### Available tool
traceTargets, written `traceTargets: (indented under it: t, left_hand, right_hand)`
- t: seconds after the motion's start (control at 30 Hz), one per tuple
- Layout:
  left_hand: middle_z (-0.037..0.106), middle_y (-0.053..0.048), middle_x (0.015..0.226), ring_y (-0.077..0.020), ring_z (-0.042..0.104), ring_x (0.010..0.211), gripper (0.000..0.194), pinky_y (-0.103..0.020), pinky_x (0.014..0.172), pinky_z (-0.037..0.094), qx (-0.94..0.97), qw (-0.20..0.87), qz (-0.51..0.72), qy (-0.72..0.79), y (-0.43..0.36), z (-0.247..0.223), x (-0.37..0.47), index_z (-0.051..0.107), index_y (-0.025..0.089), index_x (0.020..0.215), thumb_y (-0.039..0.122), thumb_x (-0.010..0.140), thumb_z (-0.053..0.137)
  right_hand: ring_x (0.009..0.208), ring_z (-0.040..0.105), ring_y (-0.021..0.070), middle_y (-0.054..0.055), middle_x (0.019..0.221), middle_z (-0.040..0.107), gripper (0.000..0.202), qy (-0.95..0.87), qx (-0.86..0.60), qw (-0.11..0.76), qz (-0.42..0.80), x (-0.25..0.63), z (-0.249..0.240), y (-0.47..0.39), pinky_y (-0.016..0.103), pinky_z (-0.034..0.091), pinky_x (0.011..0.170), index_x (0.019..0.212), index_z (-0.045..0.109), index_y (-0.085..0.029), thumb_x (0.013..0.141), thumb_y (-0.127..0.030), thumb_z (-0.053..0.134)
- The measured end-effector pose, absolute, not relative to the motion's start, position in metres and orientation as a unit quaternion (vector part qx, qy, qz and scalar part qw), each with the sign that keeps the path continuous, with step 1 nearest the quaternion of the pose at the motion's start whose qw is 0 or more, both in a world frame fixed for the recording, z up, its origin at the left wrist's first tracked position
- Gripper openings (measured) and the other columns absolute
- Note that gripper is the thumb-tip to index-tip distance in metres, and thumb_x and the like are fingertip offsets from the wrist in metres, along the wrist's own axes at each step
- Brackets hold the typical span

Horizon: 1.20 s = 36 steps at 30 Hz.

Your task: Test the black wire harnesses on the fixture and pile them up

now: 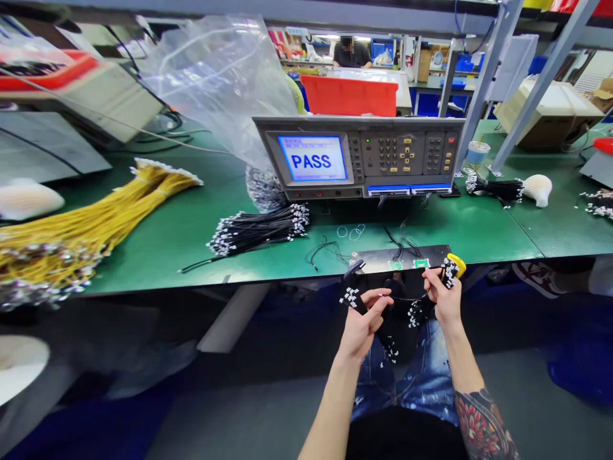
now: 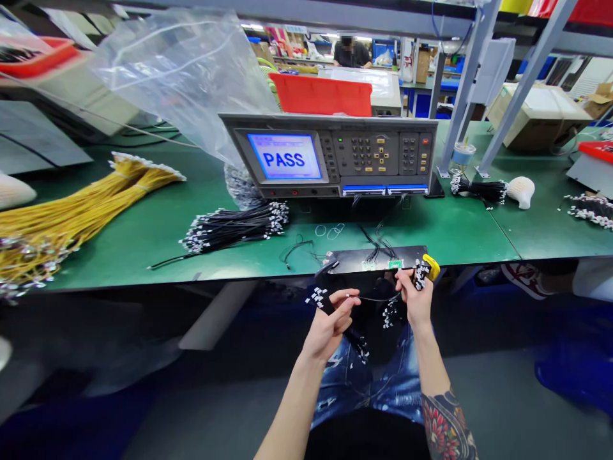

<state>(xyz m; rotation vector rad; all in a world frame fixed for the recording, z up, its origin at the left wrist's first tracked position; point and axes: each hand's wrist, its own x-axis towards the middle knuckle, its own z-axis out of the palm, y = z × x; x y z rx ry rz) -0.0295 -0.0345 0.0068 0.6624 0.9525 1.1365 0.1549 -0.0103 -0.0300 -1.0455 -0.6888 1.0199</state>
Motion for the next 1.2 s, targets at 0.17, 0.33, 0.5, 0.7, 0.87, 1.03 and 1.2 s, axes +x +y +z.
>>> traceTargets:
  t: [0.17,0.33,0.5,0.7,0.87,1.03,1.2]
  left_hand:
    - [0.059,0.004,0.064,0.0033,0.018,0.039,0.053,-0.017,0.039,0.008,0.299,0.715,0.497,0.391,-0.032,0.010,-0.025,0.077,0.014,0.084,0.054,0.055,0.098]
    - [0.057,0.004,0.067,0.0026,0.015,0.040,0.055,-0.018,0.038,0.009,0.343,0.710,0.475,0.391,-0.029,0.010,-0.015,0.072,0.013,0.082,0.062,0.065,0.089]
    - [0.069,-0.002,0.071,0.0005,0.016,0.040,0.054,-0.020,0.039,0.009,0.375,0.695,0.460,0.405,-0.024,0.010,-0.007,0.070,0.014,0.082,0.065,0.071,0.082]
    - [0.064,0.001,0.061,-0.0036,0.028,0.040,0.043,-0.022,0.041,0.019,0.404,0.625,0.501,0.442,-0.012,0.002,0.002,0.075,0.015,0.080,0.057,0.076,0.079]
    - [0.066,-0.001,0.062,-0.0109,0.050,0.050,0.035,-0.025,0.050,0.038,0.442,0.545,0.521,0.486,-0.001,-0.007,0.008,0.078,0.017,0.078,0.051,0.082,0.074]
    - [0.066,-0.001,0.062,-0.0132,0.056,0.053,0.031,-0.026,0.053,0.042,0.433,0.525,0.533,0.502,0.002,-0.011,0.013,0.078,0.017,0.077,0.047,0.084,0.073]
    - [0.064,-0.002,0.060,-0.0109,0.050,0.049,0.035,-0.024,0.046,0.035,0.398,0.531,0.542,0.515,0.000,-0.010,0.019,0.075,0.015,0.073,0.049,0.083,0.073]
  right_hand:
    - [0.038,0.036,0.0061,-0.001,0.054,0.063,0.035,-0.344,-0.508,0.675,0.410,0.149,-0.034,-0.006,0.023,0.024,0.037,0.073,0.073,-0.016,0.075,-0.050,0.083]
    - [0.039,0.035,0.0059,-0.001,0.053,0.062,0.035,-0.341,-0.509,0.669,0.420,0.151,-0.029,-0.005,0.023,0.023,0.038,0.070,0.072,-0.015,0.075,-0.048,0.083]
    - [0.038,0.034,0.0055,-0.001,0.050,0.060,0.033,-0.307,-0.510,0.674,0.437,0.146,-0.017,-0.005,0.022,0.019,0.037,0.066,0.071,-0.015,0.069,-0.045,0.086]
    - [0.037,0.034,0.0055,-0.001,0.050,0.063,0.030,-0.257,-0.508,0.714,0.408,0.133,-0.011,-0.006,0.022,0.019,0.037,0.068,0.072,-0.015,0.066,-0.042,0.086]
    - [0.036,0.035,0.0053,0.002,0.055,0.067,0.033,-0.268,-0.512,0.700,0.420,0.136,-0.021,-0.005,0.022,0.022,0.035,0.070,0.073,-0.014,0.067,-0.045,0.086]
    - [0.036,0.036,0.0057,0.002,0.056,0.069,0.037,-0.280,-0.515,0.691,0.423,0.139,-0.028,-0.005,0.022,0.024,0.034,0.074,0.073,-0.014,0.069,-0.049,0.086]
    - [0.036,0.038,0.0059,0.003,0.057,0.069,0.039,-0.278,-0.517,0.690,0.423,0.139,-0.028,-0.005,0.022,0.024,0.034,0.075,0.073,-0.014,0.069,-0.051,0.087]
